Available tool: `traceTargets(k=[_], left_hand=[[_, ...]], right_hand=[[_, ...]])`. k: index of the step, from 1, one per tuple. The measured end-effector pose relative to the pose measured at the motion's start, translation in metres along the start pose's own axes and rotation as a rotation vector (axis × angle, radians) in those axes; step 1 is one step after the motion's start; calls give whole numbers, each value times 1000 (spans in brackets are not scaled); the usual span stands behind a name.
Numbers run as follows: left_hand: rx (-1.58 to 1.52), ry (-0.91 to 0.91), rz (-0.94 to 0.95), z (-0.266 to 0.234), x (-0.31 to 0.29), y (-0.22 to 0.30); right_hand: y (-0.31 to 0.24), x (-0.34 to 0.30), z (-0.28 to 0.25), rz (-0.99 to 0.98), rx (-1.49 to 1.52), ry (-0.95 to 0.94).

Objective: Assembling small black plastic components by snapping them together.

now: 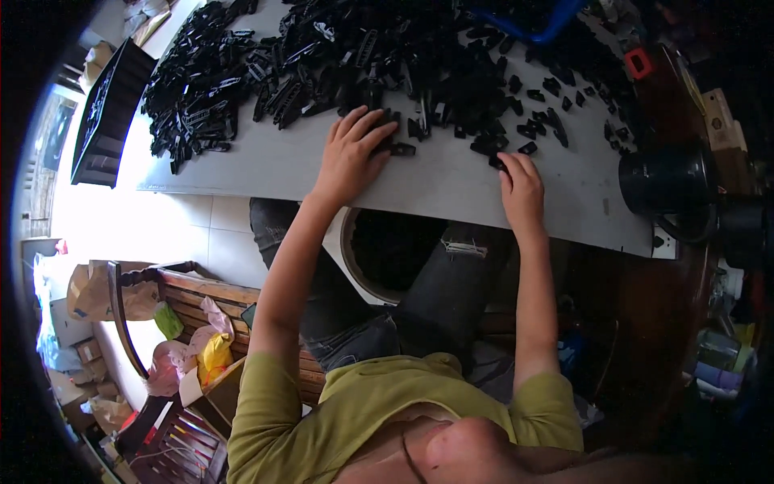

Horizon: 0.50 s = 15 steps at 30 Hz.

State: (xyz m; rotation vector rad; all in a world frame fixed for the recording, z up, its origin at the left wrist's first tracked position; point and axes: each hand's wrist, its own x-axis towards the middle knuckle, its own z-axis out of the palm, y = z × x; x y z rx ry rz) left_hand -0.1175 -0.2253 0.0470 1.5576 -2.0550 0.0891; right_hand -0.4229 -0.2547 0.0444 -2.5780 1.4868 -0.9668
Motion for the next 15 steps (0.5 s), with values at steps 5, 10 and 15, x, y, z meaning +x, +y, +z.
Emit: traceTargets(k=[5, 10, 15], left_hand=[[-14, -2, 1, -15, -19, 6], [5, -61, -100, -20, -18, 6], [160, -66, -94, -22, -5, 12]], right_hand=[[-28, 5, -1, 266, 367, -76], [-49, -1, 1, 157, 442, -112], [-53, -9, -7, 120, 155, -148]])
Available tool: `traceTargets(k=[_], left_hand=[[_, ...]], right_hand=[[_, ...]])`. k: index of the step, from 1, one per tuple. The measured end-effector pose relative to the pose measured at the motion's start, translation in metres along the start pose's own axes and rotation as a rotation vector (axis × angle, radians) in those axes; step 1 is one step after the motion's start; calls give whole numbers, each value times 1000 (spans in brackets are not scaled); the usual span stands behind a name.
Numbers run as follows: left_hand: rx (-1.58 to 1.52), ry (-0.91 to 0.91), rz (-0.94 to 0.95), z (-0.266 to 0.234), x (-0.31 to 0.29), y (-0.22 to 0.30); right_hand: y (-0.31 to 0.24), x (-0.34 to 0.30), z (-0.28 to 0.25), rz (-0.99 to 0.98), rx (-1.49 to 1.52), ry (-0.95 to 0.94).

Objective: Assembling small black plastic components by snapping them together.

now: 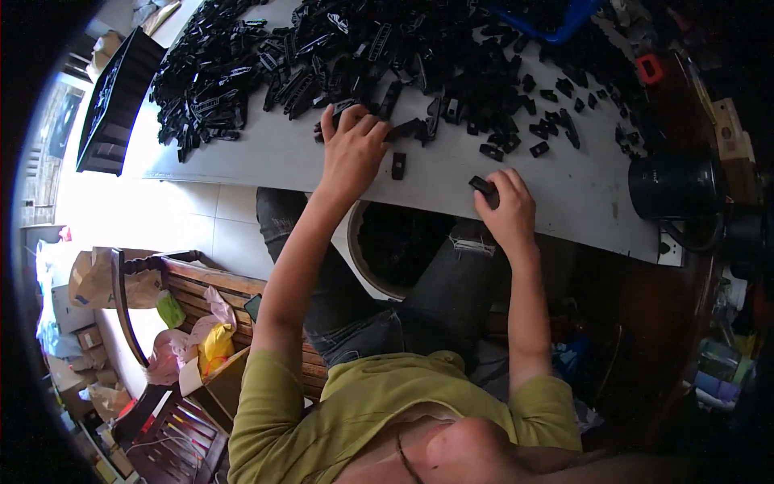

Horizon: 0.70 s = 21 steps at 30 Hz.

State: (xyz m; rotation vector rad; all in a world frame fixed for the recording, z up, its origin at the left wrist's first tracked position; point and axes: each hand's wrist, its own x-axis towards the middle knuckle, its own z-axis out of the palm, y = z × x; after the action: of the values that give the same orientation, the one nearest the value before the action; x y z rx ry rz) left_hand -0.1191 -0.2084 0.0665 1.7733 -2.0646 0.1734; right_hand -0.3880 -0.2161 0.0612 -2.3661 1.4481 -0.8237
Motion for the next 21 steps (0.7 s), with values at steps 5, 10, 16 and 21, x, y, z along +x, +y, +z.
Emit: traceTargets(k=[5, 10, 16, 21], left_hand=[[-658, -61, -71, -16, -21, 8], [-610, -197, 110, -6, -53, 30], [-640, -76, 169, 5, -49, 26], [-716, -87, 138, 11, -50, 27]], right_hand=[[2, -8, 6, 76, 179, 38], [-31, -2, 14, -37, 531, -123], [-17, 6, 7, -72, 388, -184], [-13, 8, 11, -100, 440, -283]])
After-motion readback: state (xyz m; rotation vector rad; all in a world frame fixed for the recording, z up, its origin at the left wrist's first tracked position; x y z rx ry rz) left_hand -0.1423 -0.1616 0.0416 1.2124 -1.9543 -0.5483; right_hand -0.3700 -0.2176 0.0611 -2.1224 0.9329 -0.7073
